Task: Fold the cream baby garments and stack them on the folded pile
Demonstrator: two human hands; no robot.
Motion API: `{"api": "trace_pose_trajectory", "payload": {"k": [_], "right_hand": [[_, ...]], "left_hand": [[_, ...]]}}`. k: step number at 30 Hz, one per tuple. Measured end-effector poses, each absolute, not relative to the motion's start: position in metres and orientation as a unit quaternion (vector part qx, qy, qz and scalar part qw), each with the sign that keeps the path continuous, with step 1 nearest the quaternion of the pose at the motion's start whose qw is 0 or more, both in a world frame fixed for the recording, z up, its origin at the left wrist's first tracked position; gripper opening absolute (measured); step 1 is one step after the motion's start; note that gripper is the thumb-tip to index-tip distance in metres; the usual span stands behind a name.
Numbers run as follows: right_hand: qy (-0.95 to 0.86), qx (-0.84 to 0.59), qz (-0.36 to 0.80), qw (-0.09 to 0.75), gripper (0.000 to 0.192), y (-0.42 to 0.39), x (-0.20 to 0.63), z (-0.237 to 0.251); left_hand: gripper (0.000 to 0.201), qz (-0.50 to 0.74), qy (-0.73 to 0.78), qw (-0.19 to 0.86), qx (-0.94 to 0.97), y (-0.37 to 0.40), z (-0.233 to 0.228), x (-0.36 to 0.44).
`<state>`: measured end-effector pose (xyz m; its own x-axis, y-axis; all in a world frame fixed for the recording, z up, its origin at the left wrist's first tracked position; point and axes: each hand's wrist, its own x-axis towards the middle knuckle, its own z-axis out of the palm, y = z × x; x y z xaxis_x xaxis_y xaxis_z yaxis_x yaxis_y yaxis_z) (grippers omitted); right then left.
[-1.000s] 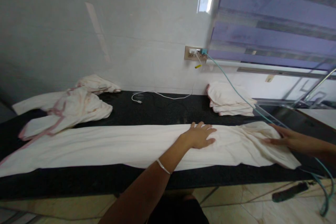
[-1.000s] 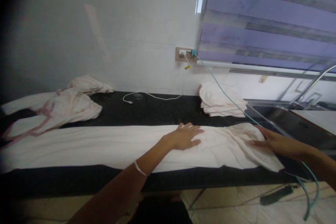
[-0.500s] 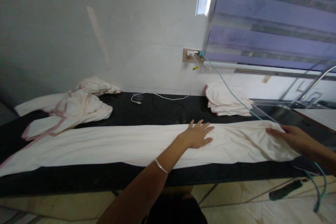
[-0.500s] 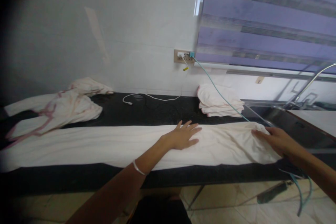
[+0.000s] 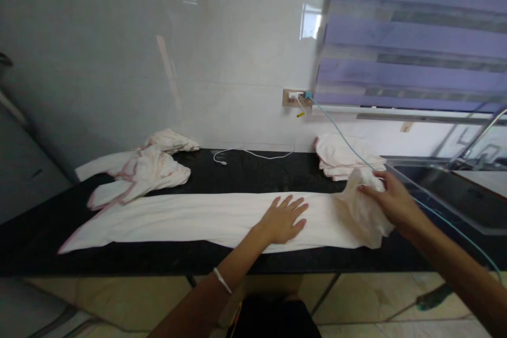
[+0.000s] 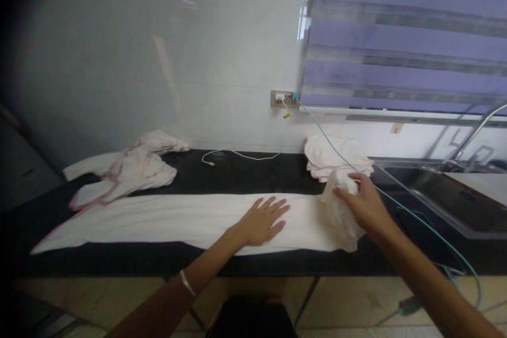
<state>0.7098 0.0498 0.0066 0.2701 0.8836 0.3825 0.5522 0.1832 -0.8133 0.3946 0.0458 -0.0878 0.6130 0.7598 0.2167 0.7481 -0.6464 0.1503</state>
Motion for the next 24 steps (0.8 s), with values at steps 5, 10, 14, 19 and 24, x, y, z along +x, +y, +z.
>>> {"api": "trace_pose_trajectory", "payload": {"k": [5, 10, 14, 19, 24], "right_hand": [[-0.606, -0.543, 0.186, 0.55, 0.062, 0.044, 0.591, -0.018], [-0.643, -0.513, 0.204, 0.531, 0.055, 0.029, 0.512, -0.022], [-0.699, -0.478, 0.181, 0.5, 0.051, 0.026, 0.479, -0.028], [-0.782, -0.455, 0.157, 0.396, 0.048, 0.022, 0.451, -0.045], [-0.836, -0.44, 0.205, 0.255, 0.067, 0.01, 0.445, -0.046]], "left_hand": [[0.056, 0.139, 0.412, 0.02, 0.9, 0.045, -0.081, 0.399], [0.052, 0.156, 0.456, -0.01, 0.876, 0.036, -0.07, 0.371], [0.041, 0.163, 0.528, -0.024, 0.833, 0.029, -0.066, 0.32], [0.041, 0.175, 0.595, -0.045, 0.783, 0.029, -0.077, 0.265], [0.046, 0.202, 0.58, -0.057, 0.787, 0.028, -0.094, 0.253]]}}
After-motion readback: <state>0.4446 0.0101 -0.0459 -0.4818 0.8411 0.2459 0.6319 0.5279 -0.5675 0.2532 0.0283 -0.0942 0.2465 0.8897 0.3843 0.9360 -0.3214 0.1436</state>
